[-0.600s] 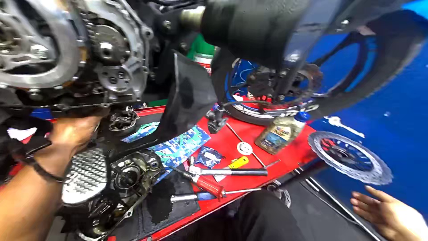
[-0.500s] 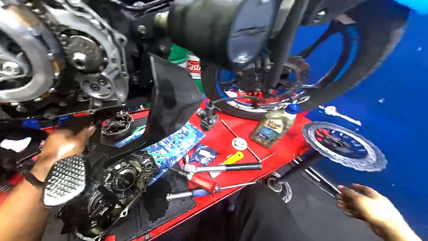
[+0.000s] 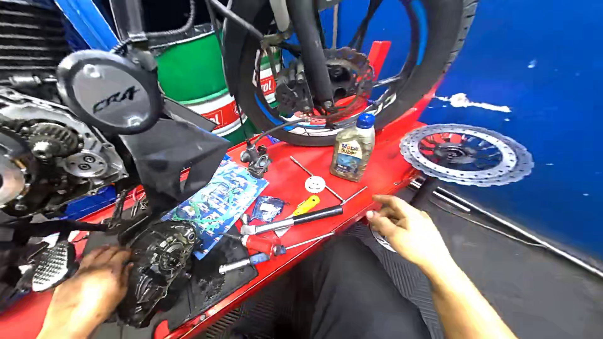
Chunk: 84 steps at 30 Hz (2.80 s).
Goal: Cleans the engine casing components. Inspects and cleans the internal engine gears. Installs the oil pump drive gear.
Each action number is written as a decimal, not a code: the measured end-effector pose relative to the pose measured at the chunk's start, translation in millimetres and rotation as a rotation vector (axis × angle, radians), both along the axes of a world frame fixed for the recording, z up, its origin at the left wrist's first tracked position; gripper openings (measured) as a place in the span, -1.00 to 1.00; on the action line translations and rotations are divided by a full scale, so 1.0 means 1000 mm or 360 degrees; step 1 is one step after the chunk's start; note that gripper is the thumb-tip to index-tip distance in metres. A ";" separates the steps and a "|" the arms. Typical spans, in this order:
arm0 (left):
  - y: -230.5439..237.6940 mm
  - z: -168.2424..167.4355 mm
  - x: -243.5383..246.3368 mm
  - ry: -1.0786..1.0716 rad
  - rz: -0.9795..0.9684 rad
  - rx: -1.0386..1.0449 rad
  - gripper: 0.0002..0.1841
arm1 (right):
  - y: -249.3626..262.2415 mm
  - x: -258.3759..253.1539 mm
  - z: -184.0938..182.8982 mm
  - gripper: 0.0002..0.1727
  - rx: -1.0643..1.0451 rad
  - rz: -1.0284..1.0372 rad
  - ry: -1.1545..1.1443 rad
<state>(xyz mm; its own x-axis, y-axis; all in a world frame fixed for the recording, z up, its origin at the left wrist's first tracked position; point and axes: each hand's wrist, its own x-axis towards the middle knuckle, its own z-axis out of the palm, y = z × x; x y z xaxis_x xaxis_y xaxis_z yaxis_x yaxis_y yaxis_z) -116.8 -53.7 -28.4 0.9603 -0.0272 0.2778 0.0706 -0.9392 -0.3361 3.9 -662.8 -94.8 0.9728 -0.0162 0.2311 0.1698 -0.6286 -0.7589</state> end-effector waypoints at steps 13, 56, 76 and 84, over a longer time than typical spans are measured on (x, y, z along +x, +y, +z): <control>-0.148 0.105 -0.042 0.0743 0.0910 -0.0129 -0.67 | 0.173 -0.060 -0.023 -0.46 -0.0012 0.1687 0.0129; -0.207 -0.155 0.017 0.2093 -0.0045 -0.1007 -0.30 | 0.143 0.110 -0.009 -0.64 -0.1552 0.1144 -0.0183; -0.200 -0.175 0.015 0.1938 -0.0047 -0.1013 -0.18 | 0.157 0.153 0.009 -0.59 -0.2232 0.1337 -0.0048; -0.208 -0.170 0.016 0.1963 -0.0046 -0.0989 -0.17 | 0.176 0.075 0.059 -0.50 -0.1660 0.1134 -0.0249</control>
<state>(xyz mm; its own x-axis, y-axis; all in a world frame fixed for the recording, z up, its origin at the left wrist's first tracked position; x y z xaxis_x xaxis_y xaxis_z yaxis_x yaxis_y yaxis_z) -100.4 -261.4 -198.8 0.5924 -0.2370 -0.7700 0.0144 -0.9525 0.3043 78.6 -487.2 -36.2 0.6527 0.7545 -0.0683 0.7570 -0.6461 0.0974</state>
